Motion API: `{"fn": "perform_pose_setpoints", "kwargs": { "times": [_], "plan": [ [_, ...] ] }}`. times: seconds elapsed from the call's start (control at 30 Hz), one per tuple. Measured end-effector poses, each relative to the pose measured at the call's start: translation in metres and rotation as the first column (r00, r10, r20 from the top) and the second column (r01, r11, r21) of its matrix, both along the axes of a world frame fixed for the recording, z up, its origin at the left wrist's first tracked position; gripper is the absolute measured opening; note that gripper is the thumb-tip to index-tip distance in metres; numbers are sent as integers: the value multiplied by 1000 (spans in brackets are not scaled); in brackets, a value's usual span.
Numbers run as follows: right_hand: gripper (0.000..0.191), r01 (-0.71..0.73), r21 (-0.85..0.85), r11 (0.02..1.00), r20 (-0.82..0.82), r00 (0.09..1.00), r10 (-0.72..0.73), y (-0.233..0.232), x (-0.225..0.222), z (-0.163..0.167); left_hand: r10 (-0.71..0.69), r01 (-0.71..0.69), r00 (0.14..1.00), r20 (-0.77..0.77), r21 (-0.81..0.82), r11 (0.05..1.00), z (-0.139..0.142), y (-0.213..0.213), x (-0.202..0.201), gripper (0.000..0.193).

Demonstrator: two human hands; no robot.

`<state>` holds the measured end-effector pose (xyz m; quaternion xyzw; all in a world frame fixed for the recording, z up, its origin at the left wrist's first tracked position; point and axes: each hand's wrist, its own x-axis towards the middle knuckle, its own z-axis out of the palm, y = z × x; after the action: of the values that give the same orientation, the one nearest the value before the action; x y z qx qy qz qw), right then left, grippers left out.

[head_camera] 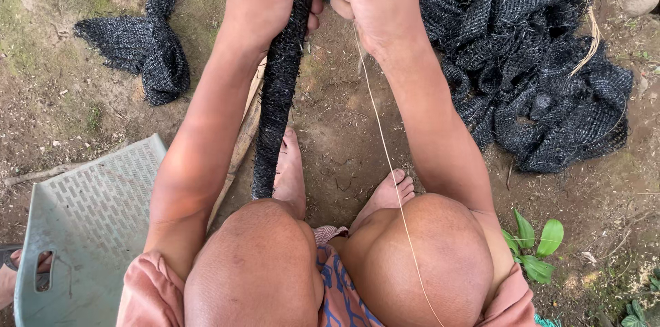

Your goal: The person sits barefoot on the ground and uses a thin cord to stitch and secure a section of a black mesh net. They repeatedly pull the cord through the mesh, tighten the stitches, and adjust the net's position to continue the repair.

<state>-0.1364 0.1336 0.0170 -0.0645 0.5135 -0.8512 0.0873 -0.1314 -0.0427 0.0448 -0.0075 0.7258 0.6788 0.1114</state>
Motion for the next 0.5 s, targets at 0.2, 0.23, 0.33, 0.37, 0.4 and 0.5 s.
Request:
{"fn": "perform_pose_setpoints", "kwargs": {
  "times": [0.2, 0.23, 0.33, 0.37, 0.4, 0.5],
  "plan": [
    [41, -47, -109, 993, 91, 994, 57, 0, 0, 22, -44, 34, 995, 88, 119, 992, 4, -9, -7, 52],
    [39, -68, -58, 996, 67, 995, 72, 0, 3, 25, -60, 43, 992, 114, 145, 988, 4, -11, -6, 53],
    [35, -109, 82, 991, 14, 994, 108, 3, 1, 31, -278, 197, 955, 100, 485, 852, 1, -15, -6, 51],
    [33, -102, 109, 989, 20, 995, 101, 5, 0, 30, -293, 205, 949, 113, 484, 851, -1, -15, -6, 53],
    [31, -101, 139, 985, 22, 995, 99, 6, -2, 29, -303, 210, 945, 121, 483, 850, -2, -14, -7, 55],
    [33, -57, 54, 997, 10, 998, 56, 10, -8, 21, -267, 257, 964, -21, 353, 900, -7, -5, -5, 57]
  ]
}}
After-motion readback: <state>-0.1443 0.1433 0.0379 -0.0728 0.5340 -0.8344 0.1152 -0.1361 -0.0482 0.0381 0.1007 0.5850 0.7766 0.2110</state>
